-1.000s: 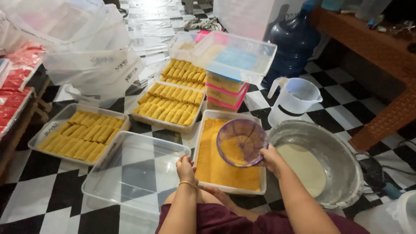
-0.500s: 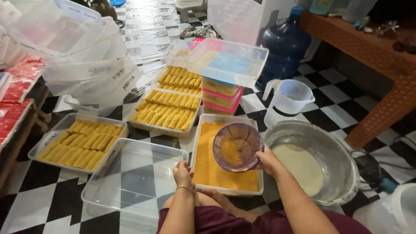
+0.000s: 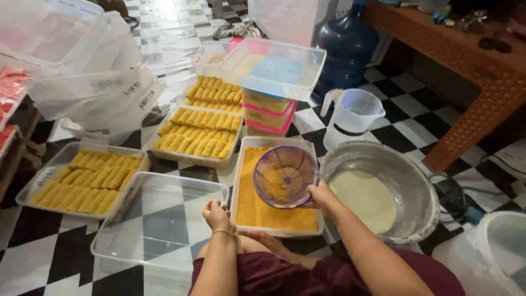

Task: Breading cylindrical food items by dipping them in batter and coating them with yellow powder.

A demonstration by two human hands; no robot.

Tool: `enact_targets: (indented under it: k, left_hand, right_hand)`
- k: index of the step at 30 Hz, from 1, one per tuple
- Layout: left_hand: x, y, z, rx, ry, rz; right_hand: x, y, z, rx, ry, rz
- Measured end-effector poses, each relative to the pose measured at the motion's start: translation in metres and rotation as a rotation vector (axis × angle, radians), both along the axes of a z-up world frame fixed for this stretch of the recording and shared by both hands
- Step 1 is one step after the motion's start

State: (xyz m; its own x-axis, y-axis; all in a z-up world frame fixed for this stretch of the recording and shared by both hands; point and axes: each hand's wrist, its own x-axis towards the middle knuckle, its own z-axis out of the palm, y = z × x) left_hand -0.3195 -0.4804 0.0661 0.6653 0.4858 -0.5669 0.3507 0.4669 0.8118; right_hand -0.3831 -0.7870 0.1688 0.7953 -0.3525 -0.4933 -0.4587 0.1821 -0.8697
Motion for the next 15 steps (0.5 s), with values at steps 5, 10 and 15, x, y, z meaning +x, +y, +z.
enact_targets:
  k: [5,10,15]
  left_hand:
    - [-0.001,0.006,-0.011,0.039,-0.015,-0.043]
    - [0.014,0.043,-0.088,0.056,-0.099,-0.149]
    - [0.006,0.066,-0.07,0.183,-0.181,-0.423]
  right_hand:
    - [0.007,-0.023,-0.035,0.052,-0.014,0.004]
    - [-0.031,-0.06,0.016,0.248,-0.083,-0.153]
    - [-0.125,-0.186,0.074,0.25,-0.301,-0.303]
